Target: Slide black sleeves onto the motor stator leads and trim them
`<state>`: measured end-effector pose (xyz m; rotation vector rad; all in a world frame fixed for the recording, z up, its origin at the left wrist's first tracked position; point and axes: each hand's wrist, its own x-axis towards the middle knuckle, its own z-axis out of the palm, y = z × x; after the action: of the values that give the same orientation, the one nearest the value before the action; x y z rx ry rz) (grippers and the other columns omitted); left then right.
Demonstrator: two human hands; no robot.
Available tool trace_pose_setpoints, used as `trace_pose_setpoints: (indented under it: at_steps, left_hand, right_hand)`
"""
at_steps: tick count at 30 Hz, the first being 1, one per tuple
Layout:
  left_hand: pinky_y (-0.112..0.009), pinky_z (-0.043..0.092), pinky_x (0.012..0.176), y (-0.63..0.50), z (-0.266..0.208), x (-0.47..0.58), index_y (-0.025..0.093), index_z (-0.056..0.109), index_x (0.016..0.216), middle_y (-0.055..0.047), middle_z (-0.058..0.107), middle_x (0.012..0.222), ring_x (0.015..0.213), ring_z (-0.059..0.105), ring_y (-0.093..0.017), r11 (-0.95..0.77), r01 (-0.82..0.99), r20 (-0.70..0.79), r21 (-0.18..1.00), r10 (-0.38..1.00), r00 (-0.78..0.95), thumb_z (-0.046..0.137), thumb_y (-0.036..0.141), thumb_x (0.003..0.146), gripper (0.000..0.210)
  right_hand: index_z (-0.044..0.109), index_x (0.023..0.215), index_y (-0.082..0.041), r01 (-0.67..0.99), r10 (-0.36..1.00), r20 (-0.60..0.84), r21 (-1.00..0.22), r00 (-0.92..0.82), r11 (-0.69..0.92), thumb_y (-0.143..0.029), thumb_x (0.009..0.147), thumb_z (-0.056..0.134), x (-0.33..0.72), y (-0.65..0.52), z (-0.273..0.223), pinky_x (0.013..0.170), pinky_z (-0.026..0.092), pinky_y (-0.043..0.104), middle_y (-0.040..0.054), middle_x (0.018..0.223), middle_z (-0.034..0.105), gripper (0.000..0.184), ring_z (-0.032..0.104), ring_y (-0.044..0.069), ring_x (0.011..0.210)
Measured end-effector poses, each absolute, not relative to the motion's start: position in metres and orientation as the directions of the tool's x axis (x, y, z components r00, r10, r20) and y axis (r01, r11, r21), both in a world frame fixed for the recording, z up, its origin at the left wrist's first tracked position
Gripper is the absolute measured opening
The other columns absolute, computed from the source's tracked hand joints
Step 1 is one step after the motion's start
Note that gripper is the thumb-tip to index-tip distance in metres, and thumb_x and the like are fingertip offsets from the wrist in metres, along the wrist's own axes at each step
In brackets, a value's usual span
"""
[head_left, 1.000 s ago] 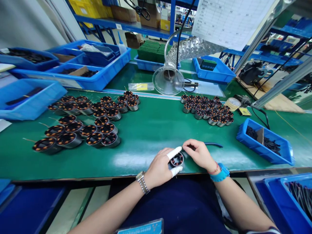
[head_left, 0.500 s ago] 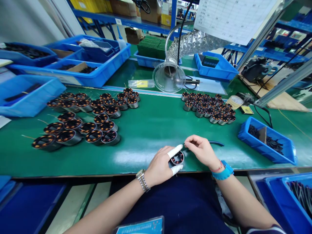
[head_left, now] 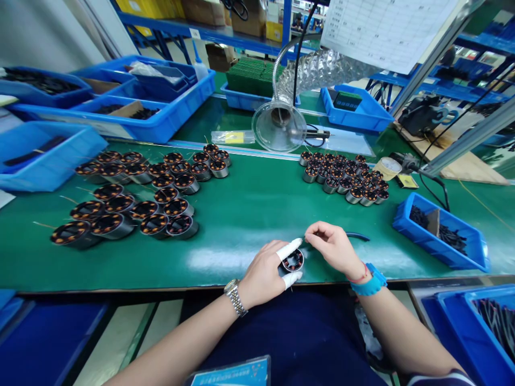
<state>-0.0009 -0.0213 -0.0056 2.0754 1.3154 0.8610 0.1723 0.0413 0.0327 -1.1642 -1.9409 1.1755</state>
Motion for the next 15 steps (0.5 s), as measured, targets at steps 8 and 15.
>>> trace_pose_setpoints:
  at_steps: [8, 15]
  left_hand:
    - [-0.042, 0.044, 0.085, -0.0211, -0.0055, -0.0007, 0.02, 0.044, 0.127, -0.009, 0.059, 0.107, 0.097, 0.053, -0.024, -0.383, 0.578, 0.229, 0.721, 0.918, 0.323, 0.065, 0.026, 0.07, 0.061]
    - [-0.042, 0.045, 0.085, -0.0216, -0.0059, -0.0007, 0.022, 0.044, 0.127, -0.008, 0.06, 0.107, 0.097, 0.054, -0.024, -0.389, 0.57, 0.242, 0.724, 0.917, 0.318, 0.066, 0.026, 0.069, 0.062]
  right_hand:
    - [0.057, 0.073, -0.016, 0.393, 0.889, 0.045, -0.886, -0.455, 0.245, -0.022, 0.077, 0.05, 0.1718, 0.042, 0.034, 0.062, 0.04, 0.023, -0.0006, 0.069, 0.056, 0.01, 0.048, 0.01, 0.064]
    - [0.057, 0.072, -0.016, 0.405, 0.888, 0.044, -0.879, -0.458, 0.252, -0.022, 0.077, 0.049, 0.1715, 0.0413, 0.0347, 0.062, 0.04, 0.023, -0.0005, 0.069, 0.056, 0.01, 0.049, 0.01, 0.064]
